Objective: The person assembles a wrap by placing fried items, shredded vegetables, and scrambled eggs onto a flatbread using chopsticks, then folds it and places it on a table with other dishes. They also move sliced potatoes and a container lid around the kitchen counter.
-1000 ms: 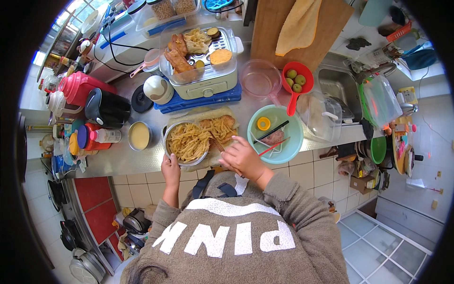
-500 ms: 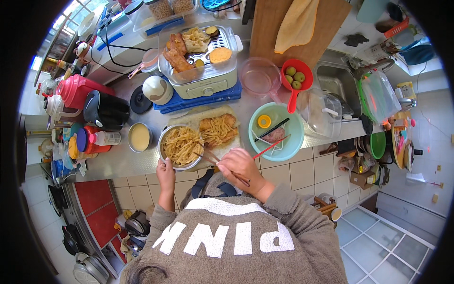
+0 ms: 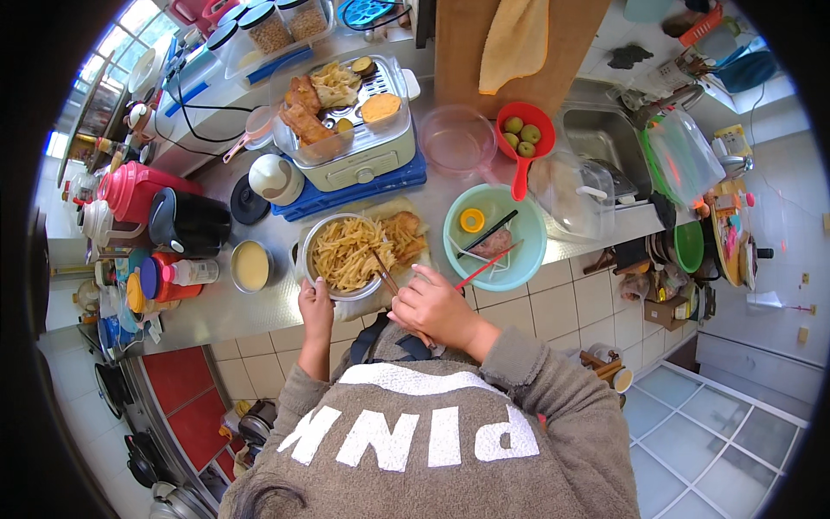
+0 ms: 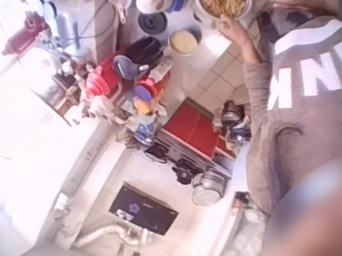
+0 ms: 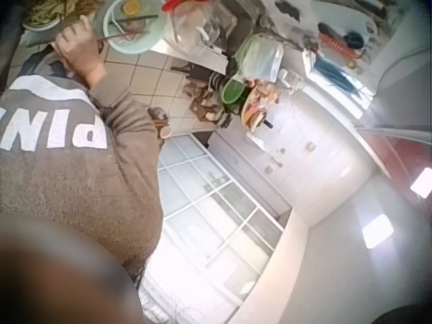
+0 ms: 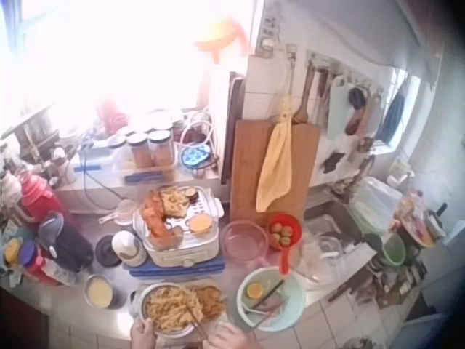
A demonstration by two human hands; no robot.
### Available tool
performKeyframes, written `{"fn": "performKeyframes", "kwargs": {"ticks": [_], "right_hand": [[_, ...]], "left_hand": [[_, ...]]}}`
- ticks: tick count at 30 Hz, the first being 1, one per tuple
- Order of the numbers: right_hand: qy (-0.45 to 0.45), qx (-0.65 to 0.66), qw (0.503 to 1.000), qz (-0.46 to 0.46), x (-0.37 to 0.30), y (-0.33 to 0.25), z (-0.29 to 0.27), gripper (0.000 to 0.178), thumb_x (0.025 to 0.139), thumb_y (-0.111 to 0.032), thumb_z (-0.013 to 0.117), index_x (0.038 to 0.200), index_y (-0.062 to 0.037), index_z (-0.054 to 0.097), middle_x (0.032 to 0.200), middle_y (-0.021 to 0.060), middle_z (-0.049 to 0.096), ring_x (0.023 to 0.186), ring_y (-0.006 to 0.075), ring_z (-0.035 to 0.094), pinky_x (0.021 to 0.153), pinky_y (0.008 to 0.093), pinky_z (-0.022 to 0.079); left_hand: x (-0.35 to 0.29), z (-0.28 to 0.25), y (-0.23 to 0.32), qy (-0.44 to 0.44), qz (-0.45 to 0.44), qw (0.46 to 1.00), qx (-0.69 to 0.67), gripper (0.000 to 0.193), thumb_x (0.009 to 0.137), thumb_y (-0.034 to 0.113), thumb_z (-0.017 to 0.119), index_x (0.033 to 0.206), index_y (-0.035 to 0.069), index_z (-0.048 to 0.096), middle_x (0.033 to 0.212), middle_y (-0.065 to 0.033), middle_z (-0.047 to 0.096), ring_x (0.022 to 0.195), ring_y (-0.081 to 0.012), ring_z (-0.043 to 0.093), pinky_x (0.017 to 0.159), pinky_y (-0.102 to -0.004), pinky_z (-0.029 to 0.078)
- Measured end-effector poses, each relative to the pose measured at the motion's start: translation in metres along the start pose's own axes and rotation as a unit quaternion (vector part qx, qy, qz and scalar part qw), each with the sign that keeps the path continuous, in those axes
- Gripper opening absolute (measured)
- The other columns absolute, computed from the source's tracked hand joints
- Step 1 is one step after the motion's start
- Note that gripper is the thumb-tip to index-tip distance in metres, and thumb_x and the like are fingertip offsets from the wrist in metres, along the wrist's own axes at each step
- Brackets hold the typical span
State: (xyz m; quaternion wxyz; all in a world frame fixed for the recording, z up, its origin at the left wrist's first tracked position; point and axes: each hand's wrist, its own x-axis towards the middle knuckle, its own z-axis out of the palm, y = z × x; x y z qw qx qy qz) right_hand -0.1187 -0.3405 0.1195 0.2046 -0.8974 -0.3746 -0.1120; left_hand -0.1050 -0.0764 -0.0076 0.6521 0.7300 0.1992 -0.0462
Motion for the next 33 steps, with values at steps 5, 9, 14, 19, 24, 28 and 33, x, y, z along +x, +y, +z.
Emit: {"fn": "performKeyframes", "kwargs": {"ticks": [5, 9, 14, 19, 24, 28, 33], "right_hand": [[0.028, -0.010, 1.000, 0.005, -0.010, 0.017, 0.007, 0.018, 0.086, -0.026, 0.067, 0.087, -0.0087, 0.064, 0.081, 0.0030, 0.062, 0.081, 0.0205, 0.062, 0.100, 0.0435, 0.045], [0.058, 0.006, 0.998, 0.024, -0.014, 0.026, 0.008, 0.016, 0.085, -0.023, 0.069, 0.086, -0.0076, 0.066, 0.081, 0.0039, 0.063, 0.081, 0.0211, 0.063, 0.098, 0.0436, 0.047], [0.088, 0.053, 0.990, 0.097, -0.015, 0.033, 0.004, 0.013, 0.086, -0.019, 0.069, 0.087, -0.0061, 0.067, 0.082, 0.0052, 0.066, 0.080, 0.0224, 0.063, 0.097, 0.0437, 0.048], [0.113, 0.085, 0.978, 0.156, -0.019, 0.042, 0.007, 0.013, 0.089, -0.018, 0.065, 0.087, -0.0044, 0.067, 0.082, 0.0078, 0.067, 0.082, 0.0249, 0.064, 0.095, 0.0445, 0.047], [0.135, 0.118, 0.962, 0.204, -0.024, 0.047, 0.009, 0.015, 0.093, -0.016, 0.059, 0.086, -0.0033, 0.065, 0.082, 0.0113, 0.067, 0.082, 0.0301, 0.064, 0.094, 0.0459, 0.046], [0.133, 0.119, 0.957, 0.228, -0.021, 0.037, 0.001, 0.018, 0.093, -0.015, 0.059, 0.083, -0.0016, 0.066, 0.081, 0.0118, 0.067, 0.079, 0.0311, 0.064, 0.090, 0.0449, 0.048], [0.128, 0.116, 0.945, 0.276, -0.029, 0.024, -0.005, 0.020, 0.093, -0.016, 0.058, 0.080, -0.0023, 0.065, 0.078, 0.0124, 0.065, 0.078, 0.0330, 0.062, 0.083, 0.0436, 0.047]], "left_hand": [[0.007, 0.014, -0.010, 0.018, 0.016, 0.997, 0.072, 0.022, 0.100, 0.015, 0.051, 0.107, -0.003, 0.061, 0.084, -0.0080, 0.068, 0.072, -0.0110, 0.059, 0.067, -0.0288, 0.047], [0.010, 0.020, -0.013, 0.025, 0.014, 0.996, 0.089, 0.023, 0.100, 0.015, 0.051, 0.110, -0.003, 0.061, 0.084, -0.0079, 0.069, 0.070, -0.0114, 0.059, 0.067, -0.0288, 0.047], [0.010, 0.021, -0.009, 0.022, 0.022, 0.998, 0.047, 0.024, 0.101, 0.014, 0.049, 0.116, -0.002, 0.060, 0.086, -0.0070, 0.070, 0.072, -0.0102, 0.059, 0.069, -0.0272, 0.047], [0.011, 0.010, -0.013, 0.021, 0.026, 0.997, 0.073, 0.024, 0.102, 0.014, 0.048, 0.117, -0.002, 0.058, 0.086, -0.0059, 0.069, 0.071, -0.0098, 0.058, 0.068, -0.0266, 0.047], [0.001, -0.008, -0.001, 0.014, -0.001, 0.999, 0.032, 0.018, 0.102, 0.014, 0.049, 0.108, -0.001, 0.058, 0.080, -0.0044, 0.064, 0.066, -0.0068, 0.052, 0.060, -0.0239, 0.042], [-0.005, -0.032, -0.018, 0.028, 0.009, 1.000, -0.008, 0.019, 0.102, 0.013, 0.048, 0.111, -0.001, 0.059, 0.086, -0.0032, 0.064, 0.063, -0.0042, 0.049, 0.053, -0.0218, 0.039], [-0.018, -0.051, -0.018, 0.045, 0.005, 0.998, -0.054, 0.021, 0.103, 0.013, 0.047, 0.115, 0.000, 0.058, 0.086, -0.0016, 0.063, 0.060, -0.0037, 0.049, 0.050, -0.0209, 0.038]]}}
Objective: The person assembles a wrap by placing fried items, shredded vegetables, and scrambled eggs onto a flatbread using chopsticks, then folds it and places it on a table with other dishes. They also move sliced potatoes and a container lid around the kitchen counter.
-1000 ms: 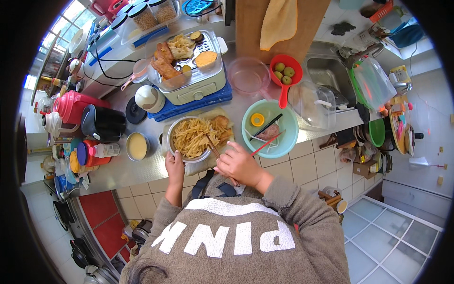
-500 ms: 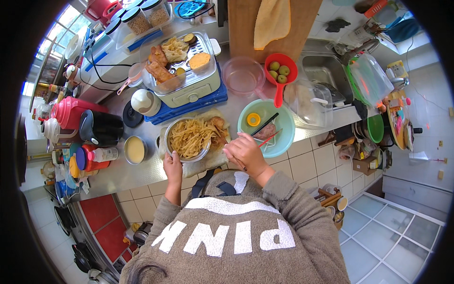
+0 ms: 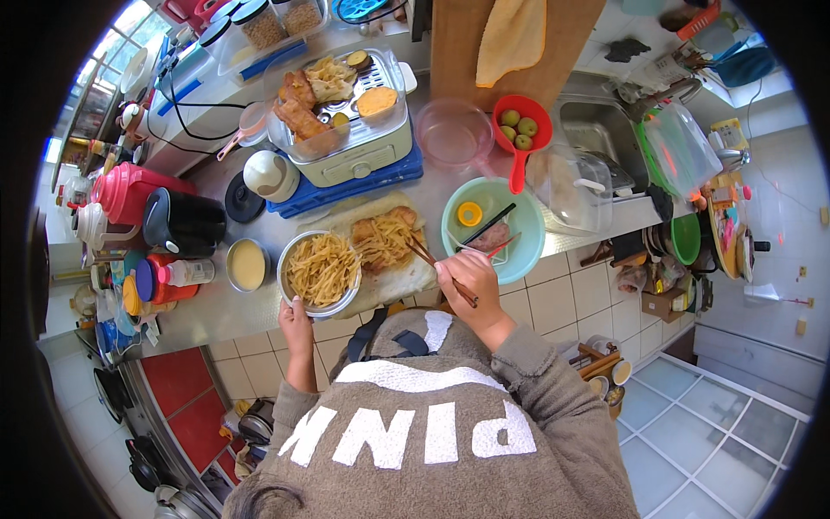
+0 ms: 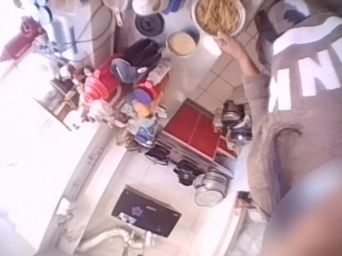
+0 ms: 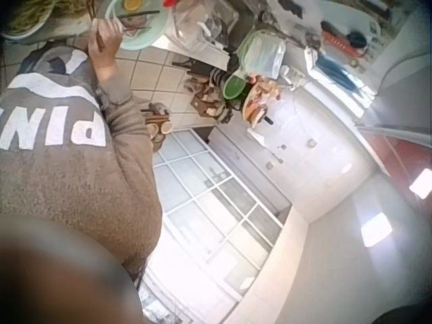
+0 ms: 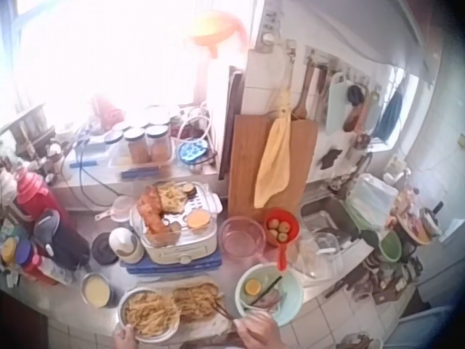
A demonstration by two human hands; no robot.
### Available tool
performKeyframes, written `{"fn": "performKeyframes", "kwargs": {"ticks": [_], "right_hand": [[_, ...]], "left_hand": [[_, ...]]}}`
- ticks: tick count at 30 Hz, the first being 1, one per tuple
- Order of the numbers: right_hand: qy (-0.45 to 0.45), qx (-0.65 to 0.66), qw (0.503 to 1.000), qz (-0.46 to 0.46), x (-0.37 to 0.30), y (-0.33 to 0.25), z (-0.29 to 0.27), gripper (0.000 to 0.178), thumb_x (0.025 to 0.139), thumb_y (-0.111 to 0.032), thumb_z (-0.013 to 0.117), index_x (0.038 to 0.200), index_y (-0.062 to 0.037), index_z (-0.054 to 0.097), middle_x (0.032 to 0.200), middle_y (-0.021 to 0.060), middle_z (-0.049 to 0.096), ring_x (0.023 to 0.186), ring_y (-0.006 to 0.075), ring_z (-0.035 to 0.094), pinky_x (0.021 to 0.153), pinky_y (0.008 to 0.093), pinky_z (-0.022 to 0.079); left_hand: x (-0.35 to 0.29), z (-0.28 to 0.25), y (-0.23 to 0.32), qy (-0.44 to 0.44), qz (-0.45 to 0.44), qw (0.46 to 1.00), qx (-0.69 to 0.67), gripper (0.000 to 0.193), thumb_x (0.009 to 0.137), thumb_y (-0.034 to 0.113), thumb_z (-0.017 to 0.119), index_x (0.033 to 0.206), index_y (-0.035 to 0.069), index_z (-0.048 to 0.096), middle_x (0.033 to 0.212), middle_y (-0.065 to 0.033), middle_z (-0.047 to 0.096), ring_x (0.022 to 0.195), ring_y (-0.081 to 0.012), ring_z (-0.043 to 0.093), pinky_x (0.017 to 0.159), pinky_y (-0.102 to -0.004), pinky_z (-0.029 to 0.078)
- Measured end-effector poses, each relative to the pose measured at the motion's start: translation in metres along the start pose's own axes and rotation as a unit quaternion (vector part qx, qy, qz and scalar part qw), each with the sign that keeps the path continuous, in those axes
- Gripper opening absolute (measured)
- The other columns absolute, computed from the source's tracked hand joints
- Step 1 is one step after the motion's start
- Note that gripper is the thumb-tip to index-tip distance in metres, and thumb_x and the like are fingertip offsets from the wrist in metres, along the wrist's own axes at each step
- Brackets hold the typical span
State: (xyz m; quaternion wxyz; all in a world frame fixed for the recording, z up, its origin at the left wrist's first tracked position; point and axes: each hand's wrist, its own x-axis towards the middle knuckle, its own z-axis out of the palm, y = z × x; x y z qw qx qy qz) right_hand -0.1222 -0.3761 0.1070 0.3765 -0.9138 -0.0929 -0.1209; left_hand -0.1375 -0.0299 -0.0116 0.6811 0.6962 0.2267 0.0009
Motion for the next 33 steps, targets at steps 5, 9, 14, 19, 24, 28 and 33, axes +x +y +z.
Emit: {"fn": "performKeyframes", "kwargs": {"ticks": [5, 9, 14, 19, 24, 28, 33], "right_hand": [[0.008, 0.015, 1.000, -0.017, -0.002, -0.015, 0.008, 0.021, 0.094, -0.017, 0.058, 0.081, -0.0019, 0.065, 0.078, 0.0123, 0.064, 0.078, 0.0332, 0.062, 0.080, 0.0421, 0.047], [0.004, 0.030, 1.000, -0.005, -0.004, -0.030, 0.018, 0.020, 0.094, -0.017, 0.058, 0.083, -0.0020, 0.066, 0.080, 0.0116, 0.065, 0.080, 0.0327, 0.062, 0.079, 0.0415, 0.047], [-0.019, 0.164, 0.986, 0.020, 0.004, -0.058, 0.025, 0.018, 0.094, -0.018, 0.059, 0.088, -0.0030, 0.068, 0.087, 0.0115, 0.064, 0.083, 0.0321, 0.062, 0.079, 0.0407, 0.047], [-0.087, 0.001, 0.975, -0.205, 0.028, -0.066, 0.049, 0.018, 0.089, -0.024, 0.066, 0.091, -0.0065, 0.066, 0.091, 0.0085, 0.062, 0.089, 0.0272, 0.061, 0.089, 0.0414, 0.048], [-0.127, -0.124, 0.950, -0.256, 0.036, -0.055, 0.065, 0.018, 0.085, -0.024, 0.070, 0.091, -0.0072, 0.066, 0.088, 0.0054, 0.064, 0.088, 0.0225, 0.063, 0.098, 0.0434, 0.048], [-0.104, -0.130, 0.950, -0.262, 0.038, -0.043, 0.070, 0.018, 0.085, -0.023, 0.070, 0.090, -0.0062, 0.067, 0.087, 0.0054, 0.065, 0.087, 0.0219, 0.065, 0.099, 0.0426, 0.048], [-0.067, -0.109, 0.966, -0.226, 0.036, -0.035, 0.072, 0.015, 0.086, -0.020, 0.069, 0.089, -0.0055, 0.067, 0.086, 0.0063, 0.067, 0.085, 0.0230, 0.065, 0.097, 0.0429, 0.049]], "left_hand": [[-0.002, -0.014, -0.003, 0.004, 0.002, 1.000, 0.009, 0.020, 0.103, 0.014, 0.047, 0.113, 0.002, 0.058, 0.073, 0.0031, 0.056, 0.053, -0.0022, 0.042, 0.046, -0.0208, 0.033], [-0.001, -0.011, 0.006, -0.007, -0.006, 1.000, 0.009, 0.021, 0.103, 0.015, 0.046, 0.114, 0.002, 0.058, 0.072, 0.0030, 0.056, 0.052, -0.0024, 0.041, 0.045, -0.0210, 0.033], [0.009, -0.001, 0.012, -0.043, -0.013, 0.999, -0.019, 0.022, 0.103, 0.015, 0.046, 0.116, 0.001, 0.058, 0.074, 0.0026, 0.058, 0.053, -0.0020, 0.043, 0.046, -0.0203, 0.034], [0.023, 0.014, 0.022, -0.110, -0.032, 0.993, -0.001, 0.020, 0.102, 0.015, 0.049, 0.112, 0.001, 0.060, 0.073, 0.0015, 0.061, 0.055, -0.0026, 0.045, 0.049, -0.0212, 0.036], [0.044, 0.023, -0.003, -0.094, 0.018, 0.991, 0.099, 0.020, 0.100, 0.016, 0.052, 0.100, -0.001, 0.061, 0.067, -0.0023, 0.059, 0.057, -0.0063, 0.047, 0.053, -0.0268, 0.039], [0.054, 0.021, -0.007, -0.090, 0.007, 0.988, 0.125, 0.021, 0.100, 0.016, 0.052, 0.101, -0.002, 0.061, 0.070, -0.0051, 0.062, 0.061, -0.0080, 0.051, 0.058, -0.0278, 0.043], [0.057, 0.015, -0.004, -0.079, 0.029, 0.987, 0.140, 0.023, 0.101, 0.016, 0.051, 0.107, -0.003, 0.062, 0.081, -0.0085, 0.069, 0.070, -0.0096, 0.058, 0.066, -0.0281, 0.047]]}}
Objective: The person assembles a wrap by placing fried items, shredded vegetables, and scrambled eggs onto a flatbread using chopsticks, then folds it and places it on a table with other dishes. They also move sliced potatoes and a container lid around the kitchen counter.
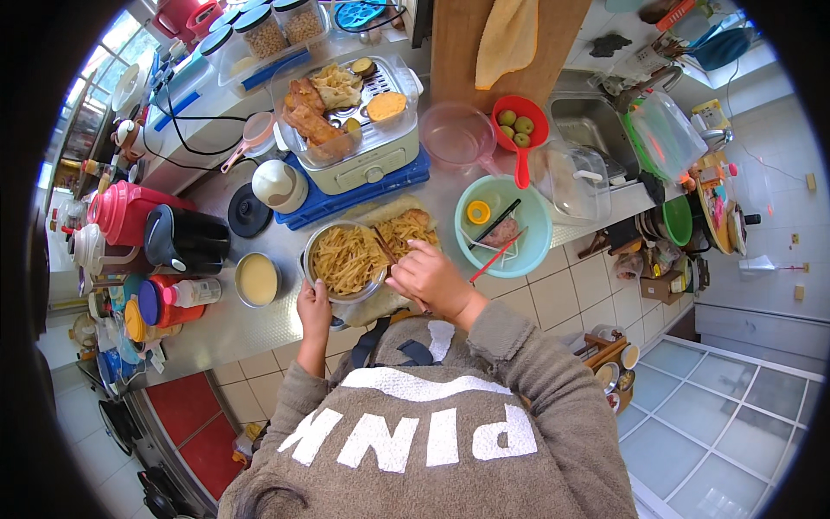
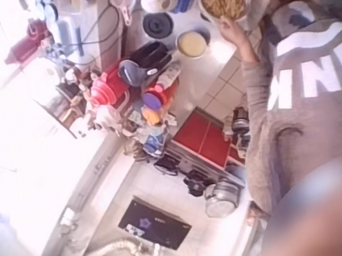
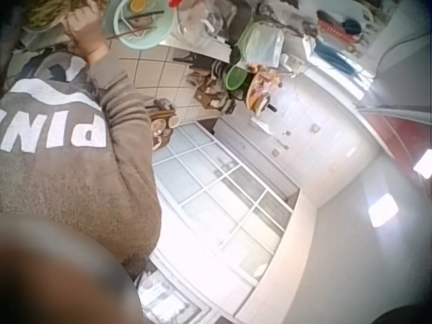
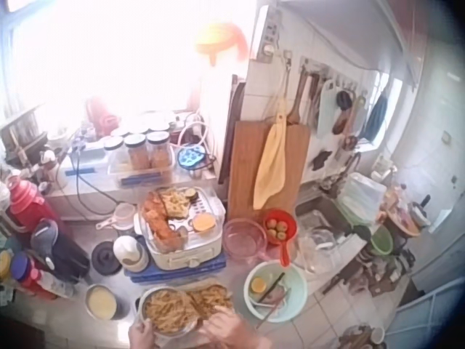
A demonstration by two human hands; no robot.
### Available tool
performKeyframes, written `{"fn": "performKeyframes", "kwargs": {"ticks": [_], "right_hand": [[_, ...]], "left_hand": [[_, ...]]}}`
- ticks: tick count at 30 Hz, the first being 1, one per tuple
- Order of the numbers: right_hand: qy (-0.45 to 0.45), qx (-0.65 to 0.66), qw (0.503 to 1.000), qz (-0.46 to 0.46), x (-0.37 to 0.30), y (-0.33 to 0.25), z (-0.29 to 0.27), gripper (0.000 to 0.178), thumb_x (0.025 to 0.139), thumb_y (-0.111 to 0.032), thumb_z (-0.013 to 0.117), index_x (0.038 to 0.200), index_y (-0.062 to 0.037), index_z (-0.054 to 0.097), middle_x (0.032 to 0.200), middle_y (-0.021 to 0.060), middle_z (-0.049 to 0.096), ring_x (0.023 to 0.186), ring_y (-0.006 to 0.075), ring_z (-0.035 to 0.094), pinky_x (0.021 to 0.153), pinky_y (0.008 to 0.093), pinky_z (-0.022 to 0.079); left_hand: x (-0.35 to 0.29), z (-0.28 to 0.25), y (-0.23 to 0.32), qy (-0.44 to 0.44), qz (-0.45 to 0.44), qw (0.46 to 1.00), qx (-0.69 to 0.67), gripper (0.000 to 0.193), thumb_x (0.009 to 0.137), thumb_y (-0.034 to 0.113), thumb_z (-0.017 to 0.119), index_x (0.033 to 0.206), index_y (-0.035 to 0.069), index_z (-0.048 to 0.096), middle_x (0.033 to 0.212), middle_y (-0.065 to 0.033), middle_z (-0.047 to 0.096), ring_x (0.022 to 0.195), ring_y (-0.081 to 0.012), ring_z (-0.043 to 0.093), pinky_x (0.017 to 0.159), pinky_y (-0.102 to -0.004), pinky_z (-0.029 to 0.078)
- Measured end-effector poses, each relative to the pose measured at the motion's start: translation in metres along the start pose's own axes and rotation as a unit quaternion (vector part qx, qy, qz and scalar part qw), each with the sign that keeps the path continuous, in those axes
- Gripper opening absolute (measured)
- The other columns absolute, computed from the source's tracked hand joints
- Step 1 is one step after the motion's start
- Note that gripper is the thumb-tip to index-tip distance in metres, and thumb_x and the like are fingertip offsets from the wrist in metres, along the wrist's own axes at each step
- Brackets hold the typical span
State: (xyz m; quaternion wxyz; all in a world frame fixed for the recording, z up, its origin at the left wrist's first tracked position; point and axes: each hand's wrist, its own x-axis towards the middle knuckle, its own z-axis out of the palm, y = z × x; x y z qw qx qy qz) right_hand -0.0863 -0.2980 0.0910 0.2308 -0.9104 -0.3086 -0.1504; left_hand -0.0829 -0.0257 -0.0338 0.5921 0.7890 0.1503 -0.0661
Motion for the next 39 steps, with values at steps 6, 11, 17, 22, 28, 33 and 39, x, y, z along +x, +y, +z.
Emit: {"fn": "performKeyframes", "kwargs": {"ticks": [6, 11, 17, 22, 28, 33, 39], "right_hand": [[0.076, 0.099, 0.987, 0.100, -0.008, 0.013, 0.005, 0.012, 0.090, -0.016, 0.065, 0.085, -0.0046, 0.065, 0.082, 0.0097, 0.067, 0.079, 0.0278, 0.065, 0.089, 0.0436, 0.051], [0.117, 0.161, 0.966, 0.168, -0.004, 0.011, 0.014, 0.014, 0.091, -0.014, 0.062, 0.083, -0.0017, 0.063, 0.079, 0.0144, 0.065, 0.077, 0.0344, 0.062, 0.083, 0.0436, 0.051], [0.122, 0.165, 0.951, 0.230, -0.006, -0.008, -0.004, 0.018, 0.093, -0.015, 0.058, 0.085, -0.0001, 0.064, 0.076, 0.0158, 0.062, 0.074, 0.0362, 0.060, 0.079, 0.0414, 0.050], [0.165, 0.221, 0.893, 0.356, -0.029, -0.034, -0.018, 0.027, 0.100, -0.019, 0.052, 0.090, 0.0019, 0.065, 0.080, 0.0148, 0.065, 0.077, 0.0290, 0.066, 0.075, 0.0355, 0.052], [0.175, 0.260, 0.849, 0.427, -0.057, -0.049, -0.023, 0.035, 0.105, -0.024, 0.042, 0.100, 0.0042, 0.062, 0.095, 0.0133, 0.065, 0.088, 0.0200, 0.066, 0.081, 0.0318, 0.053], [0.221, 0.249, 0.832, 0.443, -0.068, -0.064, -0.043, 0.034, 0.106, -0.026, 0.043, 0.104, 0.0034, 0.060, 0.101, 0.0124, 0.062, 0.092, 0.0175, 0.065, 0.081, 0.0293, 0.053], [0.240, 0.244, 0.875, 0.341, -0.082, -0.071, -0.049, 0.022, 0.101, -0.018, 0.051, 0.107, 0.0018, 0.058, 0.099, 0.0161, 0.061, 0.091, 0.0317, 0.063, 0.081, 0.0372, 0.050]], "left_hand": [[-0.004, -0.023, -0.014, -0.015, -0.005, 0.994, -0.110, 0.028, 0.103, 0.013, 0.046, 0.123, -0.003, 0.057, 0.100, -0.0071, 0.069, 0.080, -0.0090, 0.060, 0.071, -0.0241, 0.048], [-0.013, -0.040, -0.005, 0.022, -0.012, 0.995, -0.095, 0.021, 0.103, 0.014, 0.048, 0.114, 0.001, 0.059, 0.074, 0.0028, 0.057, 0.055, -0.0025, 0.043, 0.048, -0.0213, 0.033], [-0.016, -0.052, -0.009, 0.014, -0.008, 0.991, -0.130, 0.022, 0.103, 0.014, 0.047, 0.115, 0.001, 0.059, 0.077, 0.0035, 0.057, 0.057, -0.0020, 0.040, 0.049, -0.0211, 0.032], [-0.016, -0.044, 0.002, -0.038, -0.023, 0.985, -0.168, 0.026, 0.103, 0.014, 0.047, 0.121, -0.001, 0.058, 0.082, 0.0029, 0.062, 0.060, -0.0026, 0.048, 0.051, -0.0191, 0.036], [-0.016, -0.016, 0.018, -0.079, -0.077, 0.971, -0.214, 0.021, 0.103, 0.015, 0.046, 0.112, 0.004, 0.060, 0.078, 0.0036, 0.063, 0.058, -0.0018, 0.050, 0.051, -0.0198, 0.040], [-0.014, 0.022, 0.035, -0.063, -0.064, 0.975, -0.204, 0.018, 0.103, 0.018, 0.045, 0.108, 0.007, 0.059, 0.075, 0.0039, 0.060, 0.057, -0.0027, 0.049, 0.050, -0.0201, 0.039], [-0.045, 0.060, 0.058, -0.003, -0.030, 0.979, -0.201, 0.016, 0.104, 0.018, 0.044, 0.100, 0.008, 0.056, 0.073, 0.0028, 0.058, 0.055, -0.0043, 0.047, 0.050, -0.0212, 0.039]]}}
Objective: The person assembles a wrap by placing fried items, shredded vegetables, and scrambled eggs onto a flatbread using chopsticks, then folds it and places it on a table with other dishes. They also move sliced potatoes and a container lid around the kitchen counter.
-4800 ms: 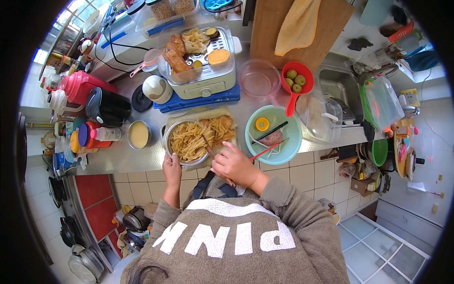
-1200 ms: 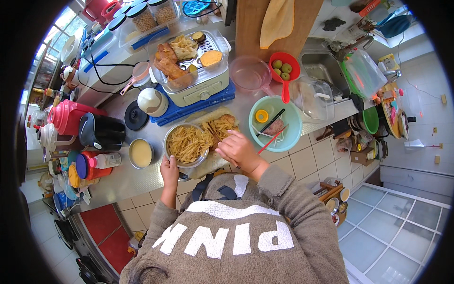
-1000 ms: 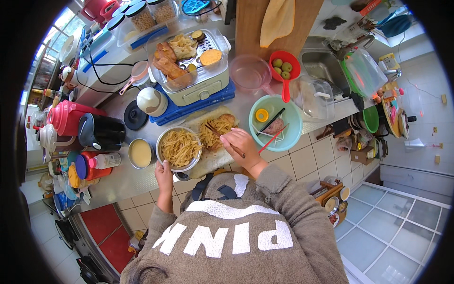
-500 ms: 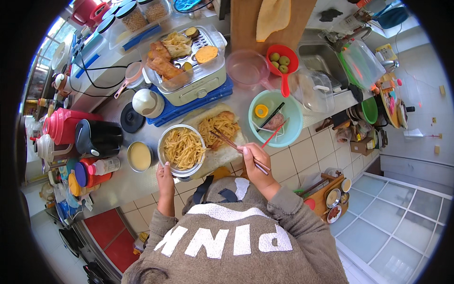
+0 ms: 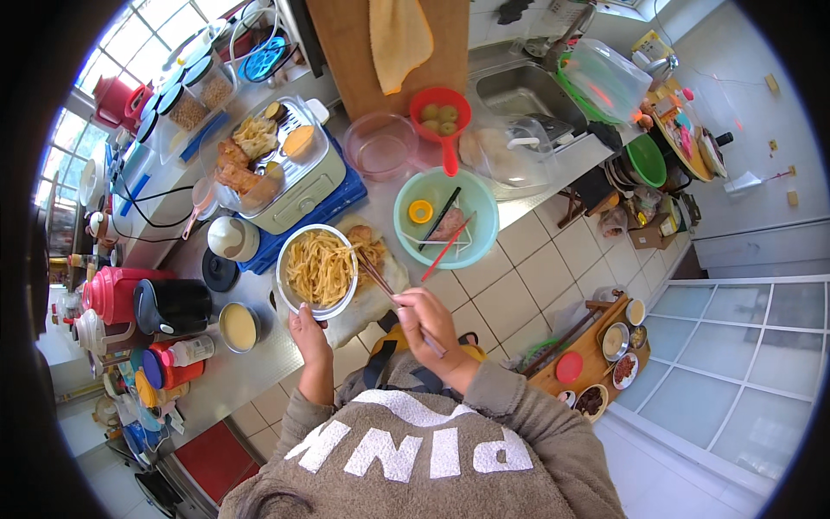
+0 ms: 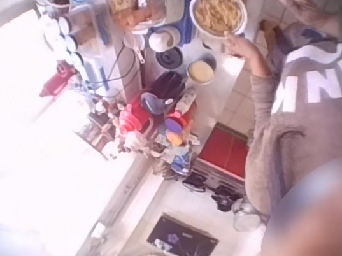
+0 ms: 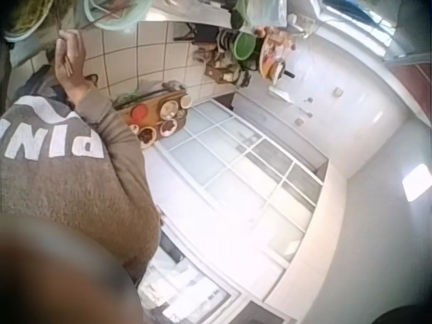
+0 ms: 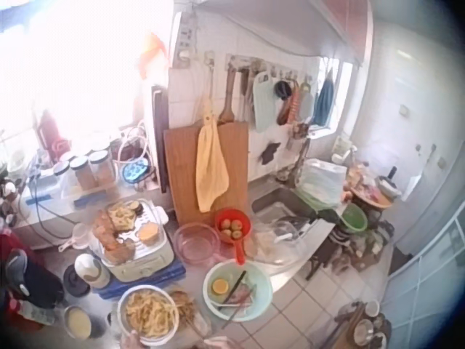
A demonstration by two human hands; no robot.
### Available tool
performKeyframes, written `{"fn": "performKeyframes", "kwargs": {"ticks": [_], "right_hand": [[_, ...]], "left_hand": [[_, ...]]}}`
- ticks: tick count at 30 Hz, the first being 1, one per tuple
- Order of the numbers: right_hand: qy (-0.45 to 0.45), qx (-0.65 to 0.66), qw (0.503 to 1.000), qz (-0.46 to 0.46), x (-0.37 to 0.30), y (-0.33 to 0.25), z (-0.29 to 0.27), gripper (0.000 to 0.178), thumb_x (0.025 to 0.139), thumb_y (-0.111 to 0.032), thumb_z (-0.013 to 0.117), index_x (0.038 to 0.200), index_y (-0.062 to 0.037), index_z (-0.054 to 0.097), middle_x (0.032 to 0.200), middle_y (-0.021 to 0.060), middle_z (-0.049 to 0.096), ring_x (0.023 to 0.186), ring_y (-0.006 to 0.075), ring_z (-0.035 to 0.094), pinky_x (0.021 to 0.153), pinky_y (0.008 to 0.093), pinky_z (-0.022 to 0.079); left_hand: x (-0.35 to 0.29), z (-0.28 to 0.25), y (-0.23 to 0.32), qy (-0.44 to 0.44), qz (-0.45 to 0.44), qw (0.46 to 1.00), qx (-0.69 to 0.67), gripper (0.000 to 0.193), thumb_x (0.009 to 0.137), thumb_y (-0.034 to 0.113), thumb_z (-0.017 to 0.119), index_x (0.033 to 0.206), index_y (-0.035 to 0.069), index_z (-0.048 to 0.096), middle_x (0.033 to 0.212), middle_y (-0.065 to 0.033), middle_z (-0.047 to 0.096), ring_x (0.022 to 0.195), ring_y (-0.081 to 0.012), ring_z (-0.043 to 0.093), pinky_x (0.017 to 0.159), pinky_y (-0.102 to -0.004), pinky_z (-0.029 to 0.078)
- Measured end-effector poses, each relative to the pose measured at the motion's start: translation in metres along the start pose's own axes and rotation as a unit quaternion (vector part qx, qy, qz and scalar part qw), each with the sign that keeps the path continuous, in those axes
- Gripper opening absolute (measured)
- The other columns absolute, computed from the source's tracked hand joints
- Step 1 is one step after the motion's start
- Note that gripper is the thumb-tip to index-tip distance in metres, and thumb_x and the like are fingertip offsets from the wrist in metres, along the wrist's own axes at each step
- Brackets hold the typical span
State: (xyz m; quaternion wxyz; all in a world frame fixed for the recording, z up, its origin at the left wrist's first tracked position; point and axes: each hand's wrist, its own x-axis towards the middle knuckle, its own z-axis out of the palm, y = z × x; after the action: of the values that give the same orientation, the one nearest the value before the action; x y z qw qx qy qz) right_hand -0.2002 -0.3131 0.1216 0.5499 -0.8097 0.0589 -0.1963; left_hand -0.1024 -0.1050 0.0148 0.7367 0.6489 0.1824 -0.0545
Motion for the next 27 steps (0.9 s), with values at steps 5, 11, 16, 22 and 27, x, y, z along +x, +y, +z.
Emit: {"fn": "performKeyframes", "kwargs": {"ticks": [5, 11, 16, 22, 27], "right_hand": [[-0.075, -0.062, 0.981, -0.166, -0.012, 0.001, -0.028, 0.026, 0.097, -0.022, 0.057, 0.111, -0.0004, 0.058, 0.105, 0.0164, 0.061, 0.097, 0.0370, 0.060, 0.088, 0.0434, 0.048], [-0.065, -0.050, 0.971, -0.224, -0.051, -0.008, -0.104, 0.027, 0.096, -0.024, 0.060, 0.111, -0.0023, 0.060, 0.105, 0.0147, 0.063, 0.099, 0.0364, 0.061, 0.094, 0.0454, 0.048], [0.020, -0.108, 0.969, -0.221, -0.093, -0.011, -0.206, 0.028, 0.091, -0.023, 0.064, 0.111, -0.0044, 0.060, 0.106, 0.0136, 0.061, 0.102, 0.0342, 0.059, 0.092, 0.0443, 0.048], [0.202, -0.088, 0.972, -0.077, -0.147, -0.005, -0.318, 0.016, 0.096, -0.019, 0.057, 0.102, -0.0058, 0.064, 0.094, 0.0107, 0.066, 0.091, 0.0294, 0.064, 0.089, 0.0417, 0.049], [0.471, 0.149, 0.861, 0.125, -0.203, 0.028, -0.392, 0.045, 0.108, -0.035, 0.035, 0.102, 0.0012, 0.061, 0.093, 0.0114, 0.066, 0.087, 0.0195, 0.066, 0.088, 0.0357, 0.052]], "left_hand": [[-0.041, 0.010, -0.013, 0.018, -0.009, 0.999, -0.025, 0.015, 0.103, 0.017, 0.044, 0.097, 0.009, 0.056, 0.071, 0.0017, 0.058, 0.053, -0.0053, 0.047, 0.049, -0.0220, 0.038], [-0.092, 0.041, -0.012, -0.004, 0.045, 0.999, 0.003, 0.015, 0.103, 0.018, 0.045, 0.096, 0.009, 0.056, 0.070, 0.0022, 0.058, 0.053, -0.0050, 0.047, 0.047, -0.0215, 0.037], [-0.154, 0.138, -0.009, -0.106, 0.065, 0.990, 0.060, 0.015, 0.103, 0.022, 0.049, 0.097, 0.011, 0.056, 0.072, 0.0057, 0.057, 0.056, -0.0017, 0.046, 0.047, -0.0208, 0.034], [-0.174, 0.251, -0.047, -0.312, 0.064, 0.932, 0.175, 0.024, 0.102, 0.020, 0.047, 0.112, 0.001, 0.058, 0.090, -0.0013, 0.063, 0.065, -0.0047, 0.048, 0.053, -0.0201, 0.037], [-0.211, 0.389, -0.074, -0.481, 0.038, 0.855, 0.188, 0.016, 0.102, 0.019, 0.047, 0.105, 0.008, 0.059, 0.078, 0.0024, 0.060, 0.058, -0.0058, 0.049, 0.049, -0.0217, 0.038]]}}
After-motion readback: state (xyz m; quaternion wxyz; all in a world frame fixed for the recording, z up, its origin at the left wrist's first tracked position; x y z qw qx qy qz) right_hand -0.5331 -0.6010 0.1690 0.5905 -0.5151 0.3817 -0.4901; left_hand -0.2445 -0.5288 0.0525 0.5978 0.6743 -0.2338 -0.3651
